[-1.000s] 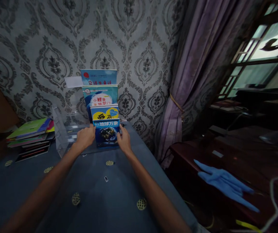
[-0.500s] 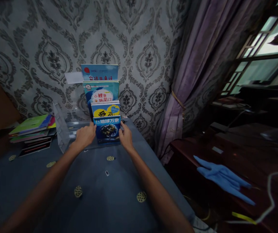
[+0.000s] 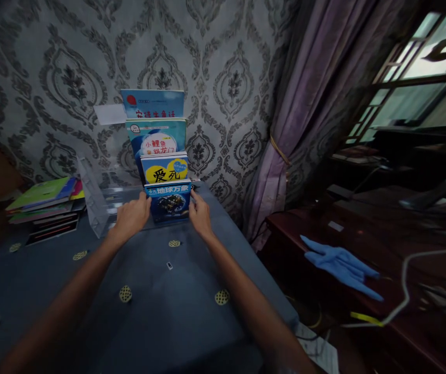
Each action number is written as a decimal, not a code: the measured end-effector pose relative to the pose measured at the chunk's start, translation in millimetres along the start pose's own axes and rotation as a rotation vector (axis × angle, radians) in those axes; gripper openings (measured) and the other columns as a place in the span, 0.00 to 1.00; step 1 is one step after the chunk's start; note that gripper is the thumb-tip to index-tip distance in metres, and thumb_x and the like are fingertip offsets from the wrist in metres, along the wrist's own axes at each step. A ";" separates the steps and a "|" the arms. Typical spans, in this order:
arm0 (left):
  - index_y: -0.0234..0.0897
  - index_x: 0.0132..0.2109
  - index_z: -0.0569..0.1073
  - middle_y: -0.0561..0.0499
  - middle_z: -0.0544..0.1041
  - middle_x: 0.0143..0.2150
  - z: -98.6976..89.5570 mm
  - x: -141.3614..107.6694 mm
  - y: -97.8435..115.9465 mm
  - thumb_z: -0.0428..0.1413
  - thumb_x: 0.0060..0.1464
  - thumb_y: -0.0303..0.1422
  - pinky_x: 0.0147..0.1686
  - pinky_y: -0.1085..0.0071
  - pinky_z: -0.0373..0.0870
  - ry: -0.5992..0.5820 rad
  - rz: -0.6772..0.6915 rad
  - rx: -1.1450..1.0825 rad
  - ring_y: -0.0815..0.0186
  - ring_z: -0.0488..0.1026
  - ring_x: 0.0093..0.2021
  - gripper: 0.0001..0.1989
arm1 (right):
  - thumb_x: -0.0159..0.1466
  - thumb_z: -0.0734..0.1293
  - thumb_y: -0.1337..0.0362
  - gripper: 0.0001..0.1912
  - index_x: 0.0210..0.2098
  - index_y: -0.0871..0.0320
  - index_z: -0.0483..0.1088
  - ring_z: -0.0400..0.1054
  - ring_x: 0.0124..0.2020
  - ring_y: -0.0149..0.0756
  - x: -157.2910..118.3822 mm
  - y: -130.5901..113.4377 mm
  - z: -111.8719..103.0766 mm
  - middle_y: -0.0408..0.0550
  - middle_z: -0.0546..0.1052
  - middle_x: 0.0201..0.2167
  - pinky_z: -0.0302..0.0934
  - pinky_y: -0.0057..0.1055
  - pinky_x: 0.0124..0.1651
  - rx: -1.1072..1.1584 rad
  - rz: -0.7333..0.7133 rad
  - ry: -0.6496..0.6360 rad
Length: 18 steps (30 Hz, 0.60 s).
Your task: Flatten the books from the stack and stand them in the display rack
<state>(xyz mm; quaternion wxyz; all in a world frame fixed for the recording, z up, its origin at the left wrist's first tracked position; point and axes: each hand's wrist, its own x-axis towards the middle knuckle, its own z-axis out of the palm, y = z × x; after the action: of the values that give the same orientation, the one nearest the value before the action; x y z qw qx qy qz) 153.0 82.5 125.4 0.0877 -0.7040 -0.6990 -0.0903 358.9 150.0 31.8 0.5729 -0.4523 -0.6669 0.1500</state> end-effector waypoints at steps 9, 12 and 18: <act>0.33 0.54 0.66 0.36 0.82 0.44 2.5 -5.5 -1.9 0.37 0.72 0.37 0.43 0.58 0.73 -0.002 0.003 0.002 0.47 0.81 0.45 0.18 | 0.64 0.60 0.63 0.28 0.63 0.58 0.69 0.76 0.41 0.43 -7.4 -6.1 -2.3 0.52 0.78 0.57 0.70 0.41 0.50 0.033 0.023 -0.005; 0.33 0.53 0.66 0.36 0.82 0.44 4.0 -6.4 -3.1 0.37 0.72 0.37 0.43 0.58 0.73 -0.004 0.008 -0.011 0.47 0.81 0.45 0.17 | 0.65 0.59 0.63 0.27 0.63 0.57 0.70 0.76 0.39 0.42 -9.5 -9.4 -3.5 0.51 0.78 0.56 0.70 0.40 0.49 0.013 0.016 -0.017; 0.33 0.55 0.66 0.36 0.82 0.45 3.2 -10.0 -4.9 0.37 0.72 0.38 0.44 0.58 0.72 -0.038 0.009 -0.021 0.47 0.81 0.46 0.18 | 0.64 0.59 0.64 0.28 0.62 0.59 0.69 0.73 0.32 0.39 -12.9 -13.0 -3.0 0.51 0.80 0.52 0.70 0.38 0.45 -0.003 0.035 -0.023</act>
<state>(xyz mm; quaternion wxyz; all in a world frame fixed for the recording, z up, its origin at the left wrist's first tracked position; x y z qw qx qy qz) 148.1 73.7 119.8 0.0674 -0.7096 -0.6963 -0.0838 355.1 132.0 33.9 0.5618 -0.4629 -0.6657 0.1644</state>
